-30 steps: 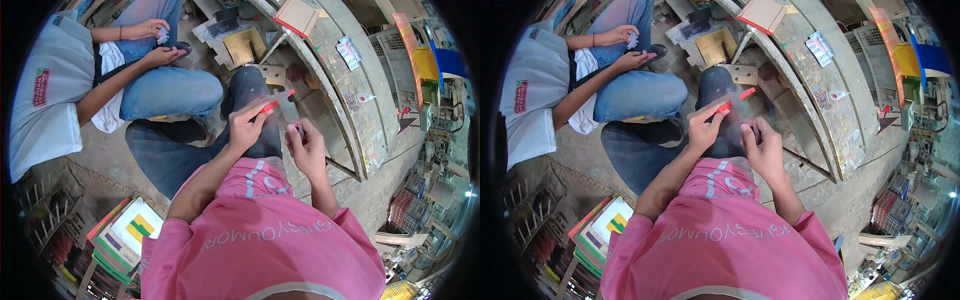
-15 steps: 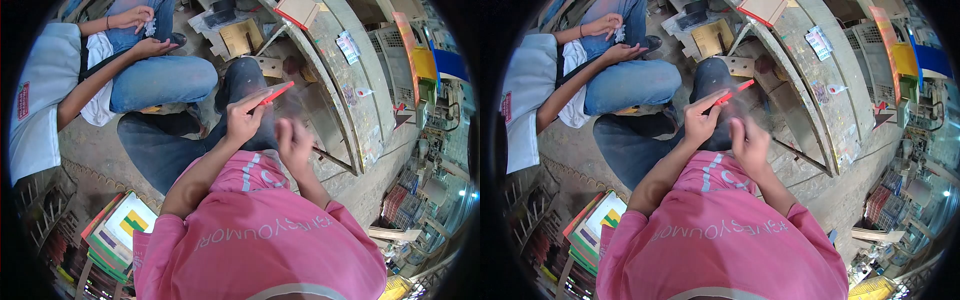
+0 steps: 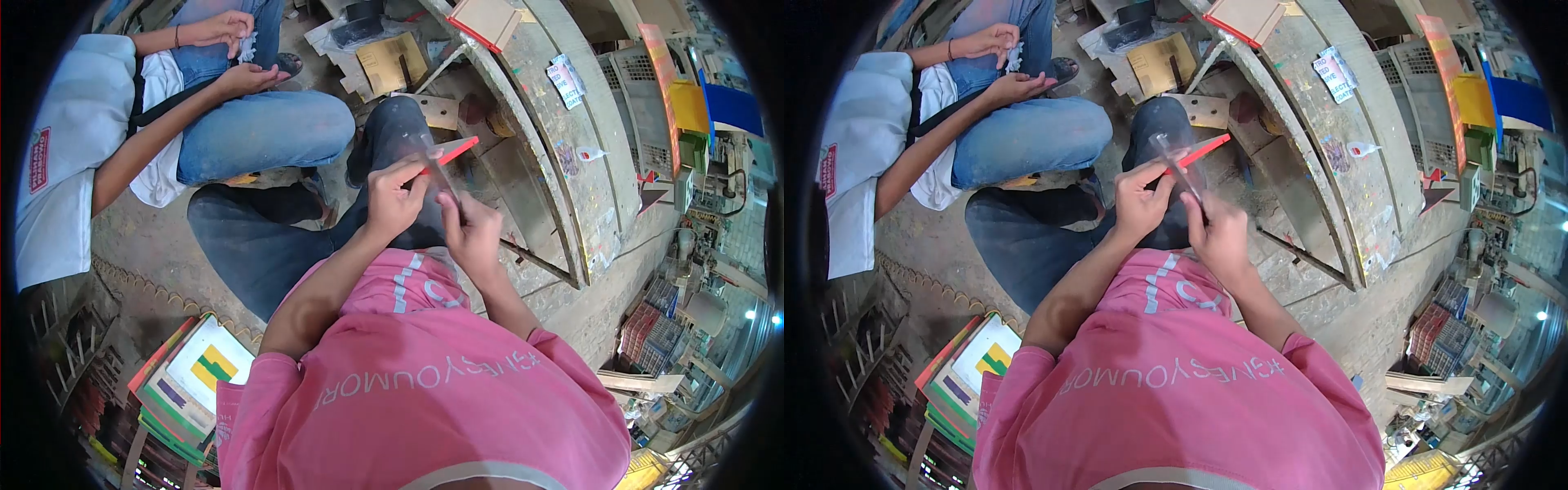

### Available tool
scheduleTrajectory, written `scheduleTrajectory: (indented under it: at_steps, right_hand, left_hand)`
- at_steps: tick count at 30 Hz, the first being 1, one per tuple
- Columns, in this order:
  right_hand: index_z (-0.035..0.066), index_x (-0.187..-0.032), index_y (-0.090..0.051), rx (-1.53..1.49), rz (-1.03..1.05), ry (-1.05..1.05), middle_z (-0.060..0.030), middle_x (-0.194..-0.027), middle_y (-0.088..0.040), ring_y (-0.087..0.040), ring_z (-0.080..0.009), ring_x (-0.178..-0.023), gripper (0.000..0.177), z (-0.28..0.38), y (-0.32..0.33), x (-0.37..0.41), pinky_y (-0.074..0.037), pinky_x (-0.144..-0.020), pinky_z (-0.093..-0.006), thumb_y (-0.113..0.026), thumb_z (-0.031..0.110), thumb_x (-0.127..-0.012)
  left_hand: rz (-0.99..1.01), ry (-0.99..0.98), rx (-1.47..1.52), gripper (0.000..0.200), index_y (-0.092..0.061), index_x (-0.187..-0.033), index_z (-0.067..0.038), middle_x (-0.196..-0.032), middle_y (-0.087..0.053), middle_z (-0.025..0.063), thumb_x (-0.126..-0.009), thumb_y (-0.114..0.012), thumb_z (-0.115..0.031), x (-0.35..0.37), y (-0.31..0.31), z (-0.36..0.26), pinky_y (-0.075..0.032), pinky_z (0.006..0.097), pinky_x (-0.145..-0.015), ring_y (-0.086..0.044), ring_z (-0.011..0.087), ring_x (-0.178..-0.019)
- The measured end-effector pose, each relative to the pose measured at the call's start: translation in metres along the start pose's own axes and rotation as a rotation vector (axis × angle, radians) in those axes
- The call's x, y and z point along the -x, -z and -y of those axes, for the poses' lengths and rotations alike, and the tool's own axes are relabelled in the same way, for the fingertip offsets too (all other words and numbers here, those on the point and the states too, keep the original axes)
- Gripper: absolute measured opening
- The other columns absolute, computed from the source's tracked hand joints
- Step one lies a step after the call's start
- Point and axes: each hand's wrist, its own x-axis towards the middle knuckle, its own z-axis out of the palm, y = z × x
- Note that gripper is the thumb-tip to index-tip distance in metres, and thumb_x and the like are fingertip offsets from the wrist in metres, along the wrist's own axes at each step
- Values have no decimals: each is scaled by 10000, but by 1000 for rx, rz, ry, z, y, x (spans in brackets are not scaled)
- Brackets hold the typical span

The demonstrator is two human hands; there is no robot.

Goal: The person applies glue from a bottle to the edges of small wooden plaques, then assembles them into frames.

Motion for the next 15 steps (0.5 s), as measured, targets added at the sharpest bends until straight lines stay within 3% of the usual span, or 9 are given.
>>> scheduleTrajectory:
  at_steps: [2,4,6,10,12,15]
  right_hand:
    - [-15,-829,-638,-16,-46,28,-178,-612,-547,-564,-279,-491,91,2,-1,1,-409,-469,-336,-628,44,-897]
    - [-16,-821,-633,-239,-164,-113,-196,-621,-537,-550,-323,-501,86,7,1,7,-405,-473,-352,-634,38,-888]
    - [-27,-819,-631,-117,-80,10,-192,-609,-538,-552,-294,-479,100,5,2,0,-402,-463,-347,-624,37,-896]
    - [-20,-827,-633,-205,-153,-120,-197,-632,-547,-563,-310,-504,80,5,-1,6,-409,-475,-348,-637,37,-883]
    - [-17,-809,-618,-32,23,4,-197,-636,-546,-562,-339,-527,91,0,-2,-2,-415,-488,-366,-643,39,-876]
    - [-17,-784,-596,-73,-86,-4,-196,-628,-539,-553,-367,-539,127,11,3,-4,-414,-493,-391,-646,53,-878]
  left_hand:
    - [-2,-16,-26,307,-686,-1079,36,-1079,-692,203,-787,-612,92,-1,0,-1,-536,324,-858,-687,289,-1021]
    - [-41,-17,-15,291,-684,-1069,44,-1066,-692,210,-787,-622,81,-3,0,-7,-538,319,-836,-693,290,-1003]
    - [-29,8,-15,289,-683,-1069,46,-1066,-693,208,-788,-622,83,1,0,1,-538,317,-838,-693,288,-1001]
    - [-56,4,4,273,-682,-1059,52,-1047,-697,208,-792,-630,74,-1,0,-4,-539,316,-831,-699,288,-983]
    - [-41,14,-12,271,-681,-1057,54,-1046,-697,209,-793,-625,76,2,1,2,-537,318,-839,-697,290,-986]
    - [-51,8,-10,263,-683,-1049,57,-1039,-697,214,-794,-621,76,-5,0,-2,-536,322,-843,-697,294,-987]
